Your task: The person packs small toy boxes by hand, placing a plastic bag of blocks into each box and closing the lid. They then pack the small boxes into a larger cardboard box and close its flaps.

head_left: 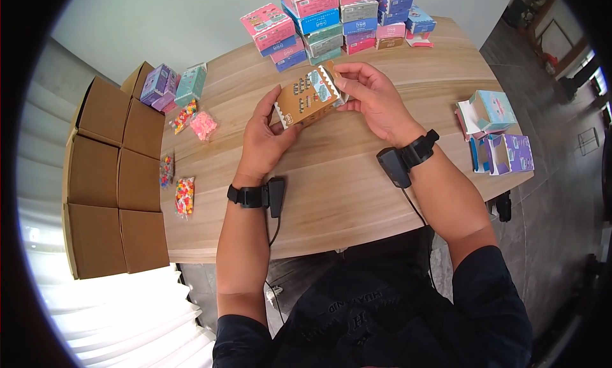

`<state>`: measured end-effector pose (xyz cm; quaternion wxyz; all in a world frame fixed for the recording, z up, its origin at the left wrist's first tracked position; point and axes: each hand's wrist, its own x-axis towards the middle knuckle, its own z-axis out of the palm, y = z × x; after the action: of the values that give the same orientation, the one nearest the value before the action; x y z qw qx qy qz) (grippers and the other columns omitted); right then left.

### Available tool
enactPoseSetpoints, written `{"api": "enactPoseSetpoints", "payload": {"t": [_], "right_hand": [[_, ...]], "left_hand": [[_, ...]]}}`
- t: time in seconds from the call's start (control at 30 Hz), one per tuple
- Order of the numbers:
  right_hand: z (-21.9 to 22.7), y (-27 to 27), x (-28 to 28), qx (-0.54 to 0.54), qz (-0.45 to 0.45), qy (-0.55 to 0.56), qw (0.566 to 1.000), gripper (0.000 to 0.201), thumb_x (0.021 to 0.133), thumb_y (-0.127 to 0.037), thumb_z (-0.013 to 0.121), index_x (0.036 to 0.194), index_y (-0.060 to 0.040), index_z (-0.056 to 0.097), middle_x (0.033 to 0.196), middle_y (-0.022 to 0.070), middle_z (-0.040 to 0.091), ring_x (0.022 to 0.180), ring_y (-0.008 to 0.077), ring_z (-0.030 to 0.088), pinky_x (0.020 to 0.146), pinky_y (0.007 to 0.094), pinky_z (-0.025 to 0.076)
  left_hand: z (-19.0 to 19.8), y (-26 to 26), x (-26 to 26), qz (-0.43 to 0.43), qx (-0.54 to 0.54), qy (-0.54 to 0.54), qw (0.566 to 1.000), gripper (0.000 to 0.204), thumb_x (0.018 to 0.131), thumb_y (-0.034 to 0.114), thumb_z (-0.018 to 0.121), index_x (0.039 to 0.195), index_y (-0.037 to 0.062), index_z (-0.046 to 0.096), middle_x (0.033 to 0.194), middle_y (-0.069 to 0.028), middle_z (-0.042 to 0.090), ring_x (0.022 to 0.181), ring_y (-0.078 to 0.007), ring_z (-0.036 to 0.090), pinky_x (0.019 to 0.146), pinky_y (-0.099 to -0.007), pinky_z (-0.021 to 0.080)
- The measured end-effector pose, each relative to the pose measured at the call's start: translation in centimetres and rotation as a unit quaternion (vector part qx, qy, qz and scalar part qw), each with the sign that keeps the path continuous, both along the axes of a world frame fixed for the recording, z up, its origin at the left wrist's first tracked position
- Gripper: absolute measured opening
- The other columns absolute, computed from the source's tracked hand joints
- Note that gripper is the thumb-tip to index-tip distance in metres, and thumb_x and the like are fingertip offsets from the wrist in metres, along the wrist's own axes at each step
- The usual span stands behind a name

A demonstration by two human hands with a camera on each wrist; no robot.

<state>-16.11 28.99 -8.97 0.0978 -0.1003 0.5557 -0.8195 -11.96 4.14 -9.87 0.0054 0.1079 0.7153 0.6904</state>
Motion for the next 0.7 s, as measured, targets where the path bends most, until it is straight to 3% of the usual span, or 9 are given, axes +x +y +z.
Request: {"api": "enactPoseSetpoints", "payload": {"t": [0.2, 0.3, 0.4, 0.7], "right_hand": [[-0.22, -0.11, 0.02, -0.024, -0.038, -0.021, 0.999, 0.029, 0.101, -0.024, 0.071, 0.122, -0.0069, 0.061, 0.118, 0.0043, 0.067, 0.102, 0.0136, 0.065, 0.081, 0.0344, 0.056], [-0.49, 0.29, -0.35, 0.017, -0.013, -0.031, 0.999, 0.024, 0.101, -0.023, 0.07, 0.116, -0.0077, 0.061, 0.112, 0.0037, 0.068, 0.099, 0.0135, 0.066, 0.078, 0.0339, 0.057], [-0.27, -0.08, -0.12, 0.042, -0.05, -0.034, 0.997, 0.018, 0.102, -0.021, 0.069, 0.113, -0.0089, 0.062, 0.105, 0.0023, 0.068, 0.092, 0.0113, 0.066, 0.075, 0.0315, 0.057], [-0.51, 0.34, -0.28, 0.014, -0.051, -0.043, 0.998, 0.015, 0.098, -0.016, 0.069, 0.108, -0.008, 0.059, 0.103, 0.0032, 0.067, 0.089, 0.0121, 0.066, 0.072, 0.0322, 0.058]], "left_hand": [[-0.23, 0.02, -0.14, 0.0, -0.031, 0.028, 0.999, 0.081, 0.089, -0.013, 0.067, 0.161, -0.0033, 0.031, 0.156, -0.0177, 0.045, 0.131, -0.0198, 0.058, 0.104, -0.0304, 0.055], [-0.11, 0.04, -0.12, -0.002, -0.049, 0.034, 0.998, 0.081, 0.089, -0.013, 0.068, 0.161, -0.0019, 0.032, 0.157, -0.0172, 0.044, 0.131, -0.0201, 0.058, 0.103, -0.0305, 0.055], [-0.33, -0.02, -0.19, -0.001, -0.071, 0.045, 0.996, 0.081, 0.088, -0.013, 0.068, 0.161, -0.0003, 0.033, 0.159, -0.0167, 0.042, 0.132, -0.0201, 0.058, 0.104, -0.0308, 0.055], [-0.46, 0.08, -0.14, -0.002, -0.085, 0.047, 0.995, 0.084, 0.087, -0.013, 0.07, 0.161, 0.0015, 0.034, 0.162, -0.0159, 0.039, 0.133, -0.0202, 0.057, 0.105, -0.0317, 0.055]]}}
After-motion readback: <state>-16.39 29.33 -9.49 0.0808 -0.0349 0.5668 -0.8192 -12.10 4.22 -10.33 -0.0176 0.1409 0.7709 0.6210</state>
